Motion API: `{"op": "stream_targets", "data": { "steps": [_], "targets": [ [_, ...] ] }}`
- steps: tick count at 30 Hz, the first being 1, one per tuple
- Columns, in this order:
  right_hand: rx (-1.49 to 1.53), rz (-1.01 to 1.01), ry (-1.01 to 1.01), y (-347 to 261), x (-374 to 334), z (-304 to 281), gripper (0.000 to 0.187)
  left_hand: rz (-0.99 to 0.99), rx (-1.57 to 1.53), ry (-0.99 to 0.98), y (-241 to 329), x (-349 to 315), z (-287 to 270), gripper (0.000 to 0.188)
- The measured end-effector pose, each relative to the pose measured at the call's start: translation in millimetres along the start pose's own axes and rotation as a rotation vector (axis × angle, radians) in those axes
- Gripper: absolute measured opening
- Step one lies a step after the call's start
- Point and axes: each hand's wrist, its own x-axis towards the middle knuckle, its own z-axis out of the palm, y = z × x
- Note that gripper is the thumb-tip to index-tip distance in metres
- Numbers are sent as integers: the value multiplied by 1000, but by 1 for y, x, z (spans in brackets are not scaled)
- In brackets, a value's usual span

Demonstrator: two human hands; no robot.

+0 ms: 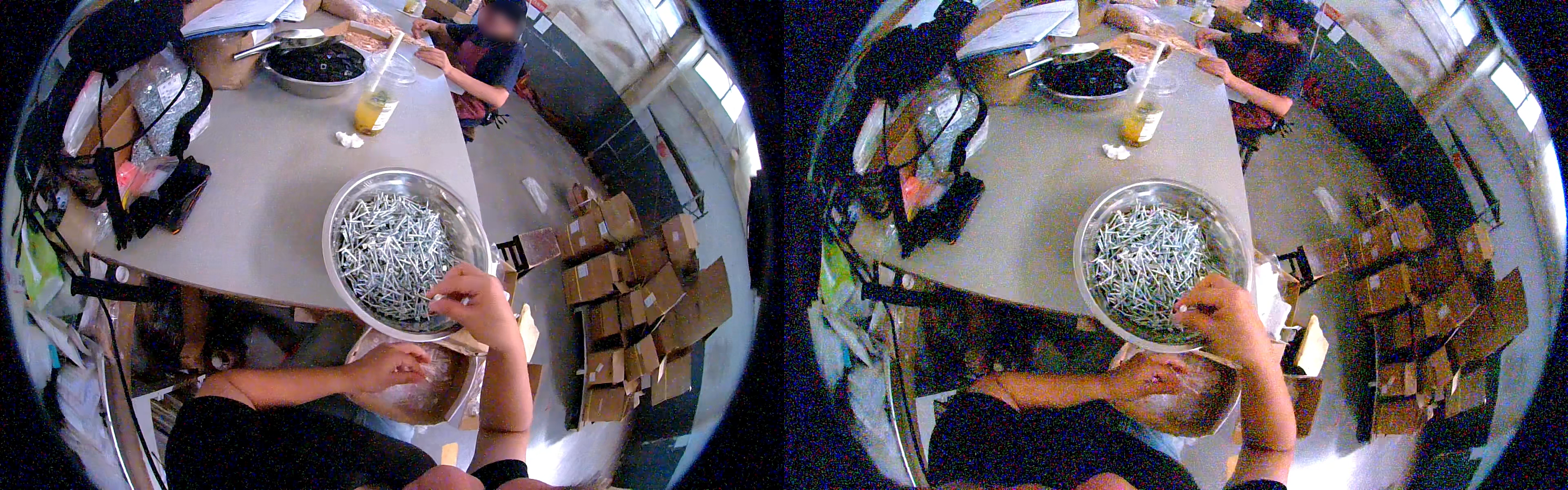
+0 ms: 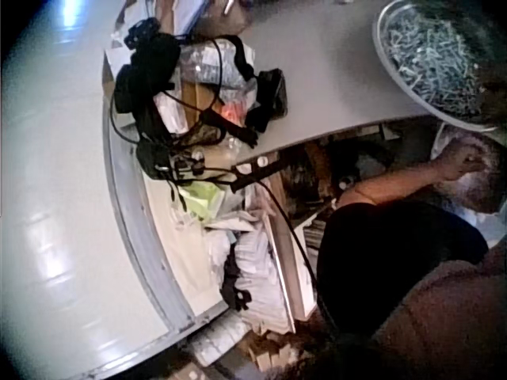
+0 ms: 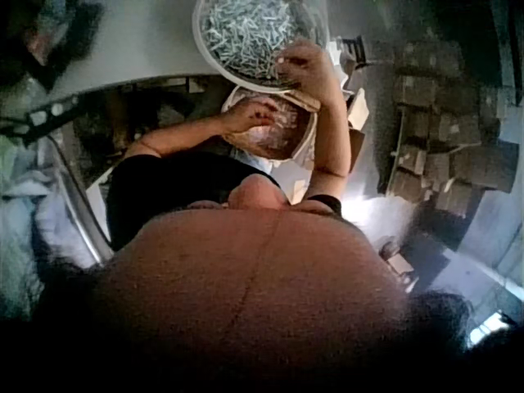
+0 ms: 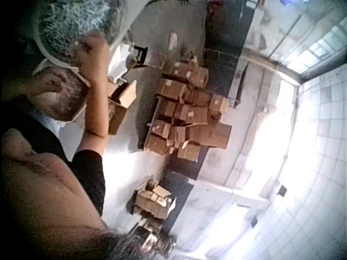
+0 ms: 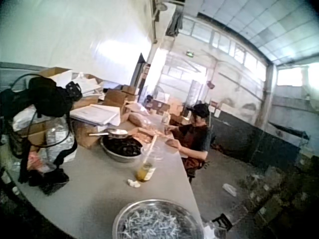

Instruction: The person picks individual nails from a large metal bowl and places them into a small plastic bag held in their left hand. The task is performed by hand without tools, moving items one at a time from the bowl to the bag.

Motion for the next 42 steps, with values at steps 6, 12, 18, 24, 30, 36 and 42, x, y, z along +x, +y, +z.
{"op": "stream_targets", "data": {
  "steps": [6,12,18,24,30,36,42],
  "targets": [
    [233,-169,214,18,-62,7,16,-99,-149,-25,6,6,-8,24],
    [282,-127,204,43,-99,42,18,-151,-61,-127,28,13,-11,33],
    [239,-110,120,61,-114,59,25,-218,-397,-154,27,14,4,42],
    [-55,-253,147,52,-125,49,25,-232,-273,-384,34,15,-6,59],
    [-38,-171,307,70,-139,58,18,-45,-74,-40,38,23,3,40],
    [24,72,393,67,-144,64,16,29,208,-27,49,29,-6,12],
    [-56,42,382,79,-143,69,12,96,294,7,43,29,3,11]
  ]
}}
